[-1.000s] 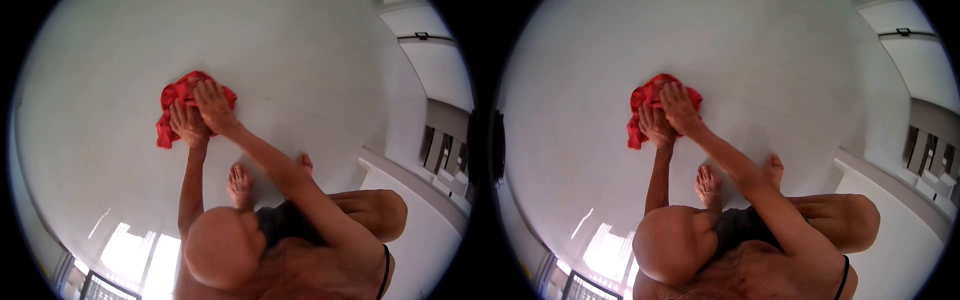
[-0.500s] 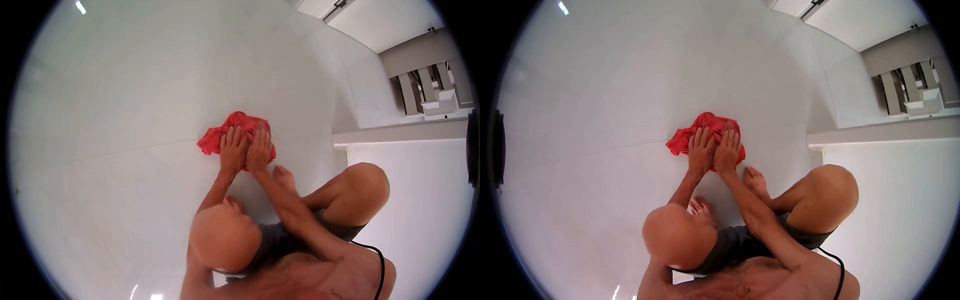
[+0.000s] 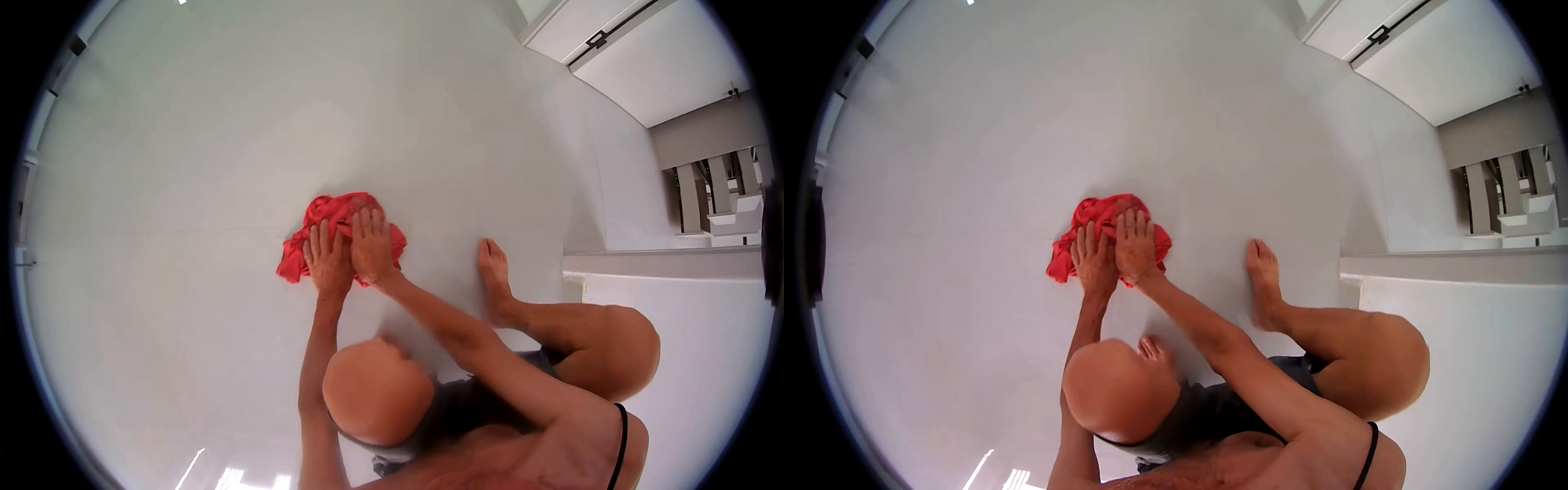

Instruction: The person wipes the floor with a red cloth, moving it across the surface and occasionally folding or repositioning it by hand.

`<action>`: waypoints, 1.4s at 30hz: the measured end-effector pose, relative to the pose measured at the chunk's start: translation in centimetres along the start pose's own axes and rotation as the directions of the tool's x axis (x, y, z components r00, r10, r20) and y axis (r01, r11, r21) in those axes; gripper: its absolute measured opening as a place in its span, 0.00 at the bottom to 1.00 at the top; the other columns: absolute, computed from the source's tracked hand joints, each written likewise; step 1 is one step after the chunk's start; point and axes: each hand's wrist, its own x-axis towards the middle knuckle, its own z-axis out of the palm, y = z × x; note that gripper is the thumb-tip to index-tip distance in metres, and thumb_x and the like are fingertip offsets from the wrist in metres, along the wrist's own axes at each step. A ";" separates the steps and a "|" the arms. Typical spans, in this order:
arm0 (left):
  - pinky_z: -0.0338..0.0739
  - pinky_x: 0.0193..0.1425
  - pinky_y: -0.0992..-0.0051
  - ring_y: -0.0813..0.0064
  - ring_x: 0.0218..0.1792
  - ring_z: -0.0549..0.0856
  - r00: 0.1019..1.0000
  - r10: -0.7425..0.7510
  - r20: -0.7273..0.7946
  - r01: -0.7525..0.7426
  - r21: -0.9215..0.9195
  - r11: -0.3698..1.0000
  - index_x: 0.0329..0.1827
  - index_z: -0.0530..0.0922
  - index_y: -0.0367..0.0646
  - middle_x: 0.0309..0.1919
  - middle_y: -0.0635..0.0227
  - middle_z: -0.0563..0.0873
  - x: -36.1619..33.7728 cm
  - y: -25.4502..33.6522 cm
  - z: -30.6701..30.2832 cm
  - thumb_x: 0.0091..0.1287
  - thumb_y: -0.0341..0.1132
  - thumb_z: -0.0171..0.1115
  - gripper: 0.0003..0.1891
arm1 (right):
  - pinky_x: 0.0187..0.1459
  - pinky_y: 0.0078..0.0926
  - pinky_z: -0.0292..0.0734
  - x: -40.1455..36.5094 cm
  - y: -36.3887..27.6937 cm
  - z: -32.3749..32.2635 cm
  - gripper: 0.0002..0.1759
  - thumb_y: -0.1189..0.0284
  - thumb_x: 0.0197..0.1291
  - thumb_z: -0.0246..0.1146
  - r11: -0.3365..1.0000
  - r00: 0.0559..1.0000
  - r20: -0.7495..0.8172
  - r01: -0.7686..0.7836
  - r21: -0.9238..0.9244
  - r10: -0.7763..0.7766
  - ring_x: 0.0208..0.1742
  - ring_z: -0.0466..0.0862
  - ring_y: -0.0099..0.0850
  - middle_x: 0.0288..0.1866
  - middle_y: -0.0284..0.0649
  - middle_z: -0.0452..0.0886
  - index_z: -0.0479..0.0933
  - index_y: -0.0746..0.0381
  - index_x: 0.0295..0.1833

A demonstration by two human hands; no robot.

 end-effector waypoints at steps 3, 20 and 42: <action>0.54 0.87 0.40 0.46 0.86 0.63 0.999 -0.045 0.013 0.045 0.024 0.999 0.73 0.80 0.46 0.84 0.54 0.70 0.0 -0.9 -0.5 0.79 0.41 0.62 0.22 | 0.77 0.68 0.63 1.1 -0.9 0.2 0.34 0.66 0.70 0.60 0.990 0.994 0.036 0.111 -0.085 -0.108 0.79 0.70 0.64 0.80 0.66 0.70 0.71 0.75 0.77; 0.52 0.88 0.36 0.36 0.89 0.48 0.877 0.202 0.437 -0.212 -0.027 0.977 0.83 0.65 0.38 0.89 0.42 0.50 1.8 0.1 -7.3 0.81 0.47 0.60 0.34 | 0.36 0.42 0.79 16.1 6.5 -22.7 0.08 0.74 0.54 0.75 0.764 0.352 0.882 0.645 0.015 -0.314 0.50 0.88 0.37 0.51 0.50 0.87 0.85 0.66 0.37; 0.47 0.87 0.36 0.40 0.89 0.51 0.959 -0.137 0.246 0.120 0.083 0.989 0.87 0.64 0.44 0.90 0.49 0.55 3.1 7.7 -5.0 0.84 0.45 0.56 0.32 | 0.81 0.62 0.62 4.4 8.3 -12.2 0.34 0.62 0.68 0.66 0.857 0.873 0.057 0.461 0.230 -0.485 0.81 0.70 0.58 0.80 0.61 0.72 0.74 0.71 0.75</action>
